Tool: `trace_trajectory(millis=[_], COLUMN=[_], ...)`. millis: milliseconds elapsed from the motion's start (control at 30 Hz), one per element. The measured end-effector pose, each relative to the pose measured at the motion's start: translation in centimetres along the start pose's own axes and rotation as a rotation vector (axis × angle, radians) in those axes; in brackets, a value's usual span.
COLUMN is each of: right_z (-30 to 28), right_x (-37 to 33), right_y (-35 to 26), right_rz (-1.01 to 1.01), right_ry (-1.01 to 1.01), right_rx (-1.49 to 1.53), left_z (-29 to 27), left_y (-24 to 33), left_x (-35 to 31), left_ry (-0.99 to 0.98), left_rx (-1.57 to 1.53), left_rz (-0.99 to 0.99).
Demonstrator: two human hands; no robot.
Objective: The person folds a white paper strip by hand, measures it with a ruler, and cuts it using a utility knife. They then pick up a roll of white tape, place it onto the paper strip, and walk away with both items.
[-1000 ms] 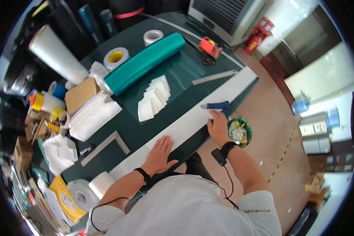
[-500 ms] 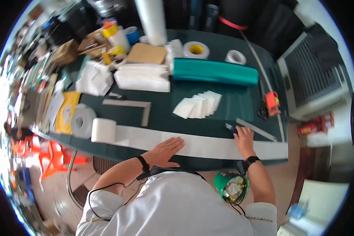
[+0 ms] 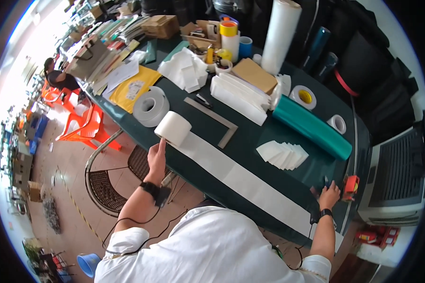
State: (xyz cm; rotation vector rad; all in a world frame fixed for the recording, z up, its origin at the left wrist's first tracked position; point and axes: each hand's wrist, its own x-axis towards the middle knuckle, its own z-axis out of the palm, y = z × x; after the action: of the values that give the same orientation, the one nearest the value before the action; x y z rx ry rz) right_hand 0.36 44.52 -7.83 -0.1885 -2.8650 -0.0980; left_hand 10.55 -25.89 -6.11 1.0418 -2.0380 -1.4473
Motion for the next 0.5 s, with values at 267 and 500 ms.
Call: trace_trajectory(millis=[267,500], right_z=[-5.4,-6.9], right_x=[-1.2,-5.0], right_y=[-17.9,-26.2], right_rz=[-0.357,-0.432], right_ry=[-0.049,-0.278], right_rx=[0.64,0.889], left_z=[4.1,3.8], left_y=[2.8,3.6], left_x=[3.9,4.3], left_ry=[-0.136,-0.264], left_rx=[-0.775,-0.914], left_rz=[-0.394,-0.332])
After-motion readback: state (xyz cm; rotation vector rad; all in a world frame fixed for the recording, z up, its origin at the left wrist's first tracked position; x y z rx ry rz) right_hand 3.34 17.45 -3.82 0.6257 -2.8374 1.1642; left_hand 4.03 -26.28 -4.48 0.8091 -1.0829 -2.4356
